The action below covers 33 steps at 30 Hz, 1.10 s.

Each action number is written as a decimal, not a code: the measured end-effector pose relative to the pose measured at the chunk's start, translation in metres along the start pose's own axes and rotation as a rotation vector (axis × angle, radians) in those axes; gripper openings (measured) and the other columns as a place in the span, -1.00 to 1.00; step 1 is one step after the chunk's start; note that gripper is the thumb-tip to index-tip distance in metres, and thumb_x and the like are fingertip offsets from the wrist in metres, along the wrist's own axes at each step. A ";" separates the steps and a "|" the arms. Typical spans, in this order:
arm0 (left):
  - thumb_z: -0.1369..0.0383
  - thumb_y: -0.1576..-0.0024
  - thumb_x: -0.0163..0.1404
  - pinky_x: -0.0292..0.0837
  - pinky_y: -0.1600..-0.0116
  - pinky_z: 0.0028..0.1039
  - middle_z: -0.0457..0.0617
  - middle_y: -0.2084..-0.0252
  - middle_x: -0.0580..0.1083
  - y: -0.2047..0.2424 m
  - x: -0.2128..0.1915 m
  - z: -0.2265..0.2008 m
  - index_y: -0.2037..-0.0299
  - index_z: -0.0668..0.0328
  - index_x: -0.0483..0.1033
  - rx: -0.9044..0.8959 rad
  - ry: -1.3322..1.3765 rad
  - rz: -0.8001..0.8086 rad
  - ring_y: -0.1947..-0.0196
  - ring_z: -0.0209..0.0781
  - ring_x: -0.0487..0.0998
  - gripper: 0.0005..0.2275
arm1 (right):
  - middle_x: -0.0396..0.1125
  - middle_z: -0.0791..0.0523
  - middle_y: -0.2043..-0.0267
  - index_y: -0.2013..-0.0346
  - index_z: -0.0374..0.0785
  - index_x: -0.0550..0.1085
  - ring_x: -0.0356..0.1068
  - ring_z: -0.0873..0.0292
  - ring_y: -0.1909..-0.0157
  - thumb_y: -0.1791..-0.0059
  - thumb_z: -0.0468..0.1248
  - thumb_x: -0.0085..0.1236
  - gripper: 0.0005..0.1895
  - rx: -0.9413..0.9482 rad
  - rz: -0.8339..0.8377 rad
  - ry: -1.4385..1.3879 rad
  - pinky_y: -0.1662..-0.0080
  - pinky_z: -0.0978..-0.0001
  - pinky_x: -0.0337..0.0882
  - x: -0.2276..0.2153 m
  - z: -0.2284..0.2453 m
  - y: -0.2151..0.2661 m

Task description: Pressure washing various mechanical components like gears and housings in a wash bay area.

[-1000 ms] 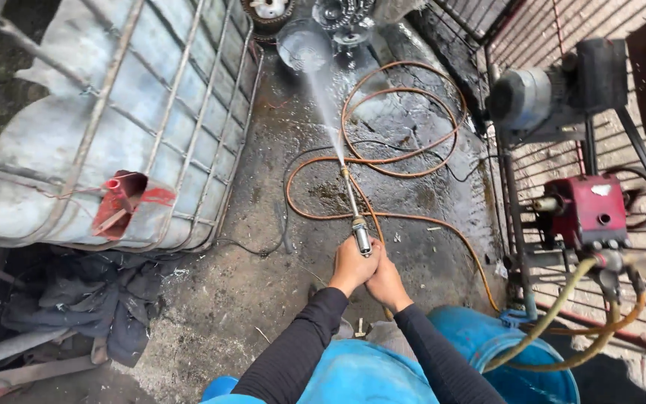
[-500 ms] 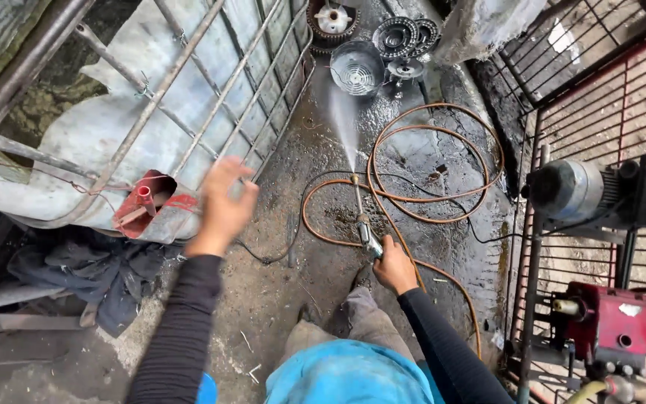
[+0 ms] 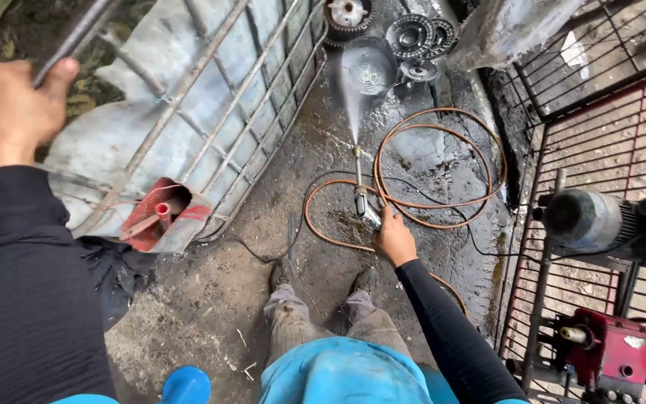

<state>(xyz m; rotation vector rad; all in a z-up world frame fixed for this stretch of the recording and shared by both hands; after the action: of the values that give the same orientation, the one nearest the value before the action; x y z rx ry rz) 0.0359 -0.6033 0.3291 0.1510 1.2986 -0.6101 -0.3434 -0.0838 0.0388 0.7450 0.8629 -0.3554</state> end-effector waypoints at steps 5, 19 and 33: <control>-0.23 -0.62 -0.25 0.19 0.44 -0.16 0.03 0.41 0.38 0.020 -0.080 -0.037 0.17 0.21 0.58 -0.279 0.661 0.548 0.56 -0.08 0.25 -0.35 | 0.35 -0.34 0.05 -0.22 -0.34 0.20 0.48 -0.47 0.18 0.01 -0.40 -0.08 -0.52 0.009 -0.040 0.010 0.12 -0.28 0.47 0.029 0.041 -0.035; -0.23 -0.53 -0.28 0.40 0.46 -0.14 0.06 0.44 0.55 0.006 -0.061 -0.040 0.22 0.20 0.53 -0.091 0.578 0.451 0.52 0.04 0.55 -0.37 | 0.35 -0.33 -0.03 -0.24 -0.32 0.22 0.49 -0.38 -0.02 0.08 -0.40 -0.07 -0.44 0.176 0.047 0.106 -0.03 -0.23 0.53 0.054 0.130 -0.054; -0.14 -0.58 0.03 0.57 0.34 -0.03 0.17 0.36 0.65 0.012 -0.065 -0.034 0.13 0.14 0.66 0.011 0.286 0.241 0.39 0.21 0.68 -0.50 | 0.34 -0.17 0.01 -0.16 -0.17 0.25 0.56 -0.30 0.24 -0.02 -0.38 -0.13 -0.61 0.286 -0.056 0.309 0.19 -0.21 0.56 0.009 -0.018 0.005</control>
<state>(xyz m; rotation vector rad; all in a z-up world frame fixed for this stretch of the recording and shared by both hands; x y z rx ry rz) 0.0041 -0.5564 0.3774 0.4098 1.5248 -0.3982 -0.3449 -0.0674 0.0263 1.0607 1.1393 -0.4259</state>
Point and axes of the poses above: each hand's wrist, its own y-axis away from the middle knuckle, its own x-axis out of the palm, z = x × y, the point moved 8 cm from there along -y, towards the middle knuckle
